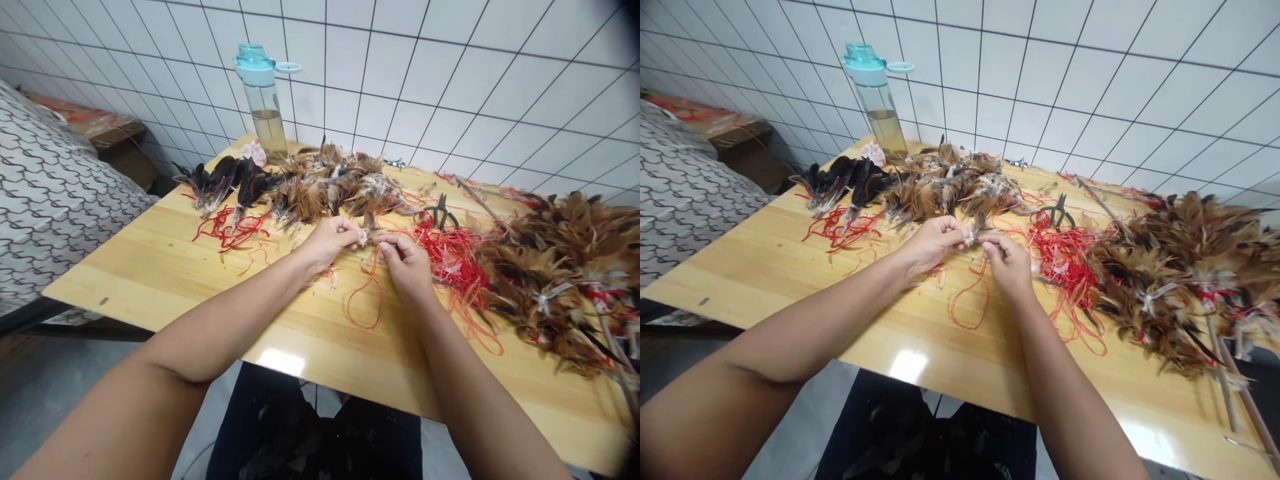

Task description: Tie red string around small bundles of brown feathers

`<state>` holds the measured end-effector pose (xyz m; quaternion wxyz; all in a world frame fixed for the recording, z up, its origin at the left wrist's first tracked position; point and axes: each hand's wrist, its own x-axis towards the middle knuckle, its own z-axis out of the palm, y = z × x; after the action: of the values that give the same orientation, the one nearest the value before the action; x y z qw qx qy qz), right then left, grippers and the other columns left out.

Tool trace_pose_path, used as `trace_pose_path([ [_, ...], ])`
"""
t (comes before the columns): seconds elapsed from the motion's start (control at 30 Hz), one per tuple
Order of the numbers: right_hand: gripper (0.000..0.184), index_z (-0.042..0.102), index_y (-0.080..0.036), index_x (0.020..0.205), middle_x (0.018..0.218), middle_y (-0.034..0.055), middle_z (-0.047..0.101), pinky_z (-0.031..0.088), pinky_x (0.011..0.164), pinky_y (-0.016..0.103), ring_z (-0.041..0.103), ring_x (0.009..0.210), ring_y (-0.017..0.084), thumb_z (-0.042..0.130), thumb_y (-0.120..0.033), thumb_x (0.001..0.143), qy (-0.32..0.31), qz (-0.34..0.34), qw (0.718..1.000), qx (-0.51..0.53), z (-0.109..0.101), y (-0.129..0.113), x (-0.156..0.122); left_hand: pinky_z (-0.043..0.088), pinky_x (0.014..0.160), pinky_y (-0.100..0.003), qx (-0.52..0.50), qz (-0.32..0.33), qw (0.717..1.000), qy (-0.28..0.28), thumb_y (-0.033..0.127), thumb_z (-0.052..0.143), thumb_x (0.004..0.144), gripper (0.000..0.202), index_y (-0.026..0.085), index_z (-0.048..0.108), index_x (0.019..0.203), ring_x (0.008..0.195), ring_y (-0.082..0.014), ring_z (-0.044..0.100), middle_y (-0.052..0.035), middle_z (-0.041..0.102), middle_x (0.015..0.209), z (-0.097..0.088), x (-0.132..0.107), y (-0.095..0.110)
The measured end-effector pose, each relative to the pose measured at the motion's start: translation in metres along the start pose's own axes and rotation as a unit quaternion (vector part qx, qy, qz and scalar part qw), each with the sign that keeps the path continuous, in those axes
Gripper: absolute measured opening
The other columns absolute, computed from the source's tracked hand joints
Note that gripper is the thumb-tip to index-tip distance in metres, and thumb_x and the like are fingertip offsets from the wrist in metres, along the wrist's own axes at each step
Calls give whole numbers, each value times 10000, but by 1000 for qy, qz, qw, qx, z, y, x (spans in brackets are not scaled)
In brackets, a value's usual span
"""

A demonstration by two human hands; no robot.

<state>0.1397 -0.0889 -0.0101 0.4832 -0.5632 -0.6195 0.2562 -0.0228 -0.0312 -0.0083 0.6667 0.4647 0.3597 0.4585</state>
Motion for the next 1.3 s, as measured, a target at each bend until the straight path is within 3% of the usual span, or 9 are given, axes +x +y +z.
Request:
trace_pose_path([
  [0.37, 183, 713, -200, 873, 742, 45, 716, 490, 617, 307, 605, 613, 167, 606, -315, 778, 9, 47, 999, 8, 10, 6, -1, 434, 601, -202, 113, 24, 993, -25, 169, 687, 694, 111, 118, 590, 716, 590, -68, 562, 5, 630, 644, 10, -12, 2],
  [0.5, 133, 705, -219, 819, 781, 50, 721, 468, 684, 339, 616, 694, 198, 588, -273, 788, -4, 23, 994, -103, 11, 8, -3, 413, 572, -195, 188, 27, 982, -23, 165, 682, 714, 105, 122, 590, 738, 592, -75, 560, -3, 635, 660, 11, -13, -3],
  [0.63, 137, 642, -221, 695, 762, 54, 696, 431, 699, 339, 605, 757, 216, 537, -200, 780, -16, 9, 984, -179, 11, 7, -3, 420, 562, -195, 187, -4, 981, -53, 106, 638, 744, 63, 122, 582, 768, 569, -70, 553, -7, 641, 663, 11, -13, -5],
  [0.8, 112, 576, -225, 683, 647, 9, 626, 412, 655, 313, 555, 640, 178, 514, -202, 774, -32, 52, 994, -87, 13, 12, -1, 427, 565, -186, 128, -28, 989, -69, 46, 631, 735, 89, 106, 592, 787, 554, -54, 545, 0, 633, 651, 13, -15, 2],
  [0.93, 81, 543, -225, 705, 597, -19, 560, 403, 615, 292, 506, 581, 151, 521, -237, 782, -33, 69, 997, 12, 17, 18, 0, 419, 545, -174, 86, -35, 995, -36, 21, 635, 710, 129, 111, 566, 773, 529, -46, 539, 13, 625, 624, 15, -15, 2],
  [1.1, 102, 530, -217, 751, 614, -35, 530, 401, 601, 268, 481, 584, 125, 559, -306, 790, -20, 65, 990, 122, 19, 21, 0, 409, 524, -171, 40, -57, 997, -40, 23, 625, 712, 148, 120, 540, 785, 490, -43, 518, 26, 610, 584, 15, -13, 1],
  [1.3, 181, 528, -216, 795, 662, -37, 532, 413, 601, 253, 482, 602, 109, 622, -370, 783, -52, 52, 984, 164, 17, 16, 0, 381, 500, -173, 42, -70, 996, -42, -8, 556, 715, 149, 131, 508, 738, 458, -42, 489, 35, 578, 532, 15, -13, 1],
])
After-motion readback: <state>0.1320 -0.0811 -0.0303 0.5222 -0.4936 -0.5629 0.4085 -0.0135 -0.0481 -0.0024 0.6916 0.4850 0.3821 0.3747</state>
